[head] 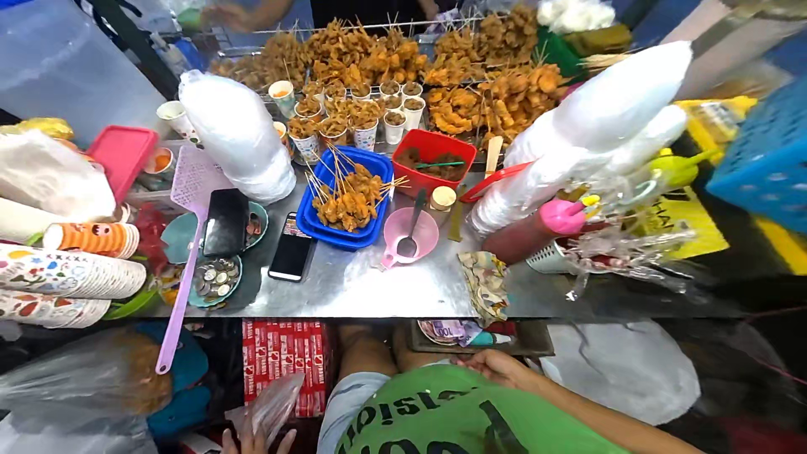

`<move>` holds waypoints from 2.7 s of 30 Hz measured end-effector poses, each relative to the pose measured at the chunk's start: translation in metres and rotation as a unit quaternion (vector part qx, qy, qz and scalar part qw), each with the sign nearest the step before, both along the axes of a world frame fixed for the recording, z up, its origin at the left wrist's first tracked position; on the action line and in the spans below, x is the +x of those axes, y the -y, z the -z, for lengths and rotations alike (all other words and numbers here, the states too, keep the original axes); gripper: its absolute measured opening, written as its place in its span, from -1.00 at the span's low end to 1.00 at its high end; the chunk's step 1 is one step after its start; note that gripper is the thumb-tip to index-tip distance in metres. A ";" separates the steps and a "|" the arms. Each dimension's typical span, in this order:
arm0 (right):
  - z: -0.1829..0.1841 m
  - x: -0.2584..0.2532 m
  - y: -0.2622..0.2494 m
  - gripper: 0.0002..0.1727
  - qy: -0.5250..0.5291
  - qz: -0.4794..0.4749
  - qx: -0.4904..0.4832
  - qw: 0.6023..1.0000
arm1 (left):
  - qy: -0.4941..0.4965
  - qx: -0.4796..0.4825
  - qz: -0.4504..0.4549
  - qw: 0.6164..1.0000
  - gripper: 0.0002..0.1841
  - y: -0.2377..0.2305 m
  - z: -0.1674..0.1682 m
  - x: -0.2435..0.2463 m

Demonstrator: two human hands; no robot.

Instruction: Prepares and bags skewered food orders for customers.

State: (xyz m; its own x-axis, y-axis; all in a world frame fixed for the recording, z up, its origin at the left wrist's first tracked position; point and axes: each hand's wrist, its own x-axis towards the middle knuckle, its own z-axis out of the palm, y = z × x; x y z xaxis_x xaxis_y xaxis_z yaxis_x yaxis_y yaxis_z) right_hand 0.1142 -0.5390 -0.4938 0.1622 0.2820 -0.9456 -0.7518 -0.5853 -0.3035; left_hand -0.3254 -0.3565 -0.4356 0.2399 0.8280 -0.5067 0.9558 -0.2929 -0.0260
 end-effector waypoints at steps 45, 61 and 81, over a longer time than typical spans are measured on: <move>-0.216 0.048 -0.294 -0.48 0.556 -0.417 0.251 0.673 | 0.407 0.120 -0.013 0.905 -0.56 -0.022 -0.041 0.107; -0.175 0.050 -0.410 -0.55 0.437 -0.277 0.238 0.822 | 0.407 0.091 -0.093 0.904 -0.64 -0.026 -0.035 0.082; -0.178 -0.007 -0.434 0.01 0.549 -0.375 0.056 0.745 | 0.462 0.149 -0.040 0.873 -0.62 -0.023 -0.027 0.106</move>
State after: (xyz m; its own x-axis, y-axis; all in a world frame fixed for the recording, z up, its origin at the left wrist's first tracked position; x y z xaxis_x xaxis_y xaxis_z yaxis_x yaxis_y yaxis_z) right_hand 0.1073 -0.1048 -0.3153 0.5775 0.7500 -0.3226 0.5117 -0.6404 -0.5728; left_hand -0.2198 -0.3331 -0.4091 0.3676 0.9230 0.1139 0.6269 -0.3364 0.7027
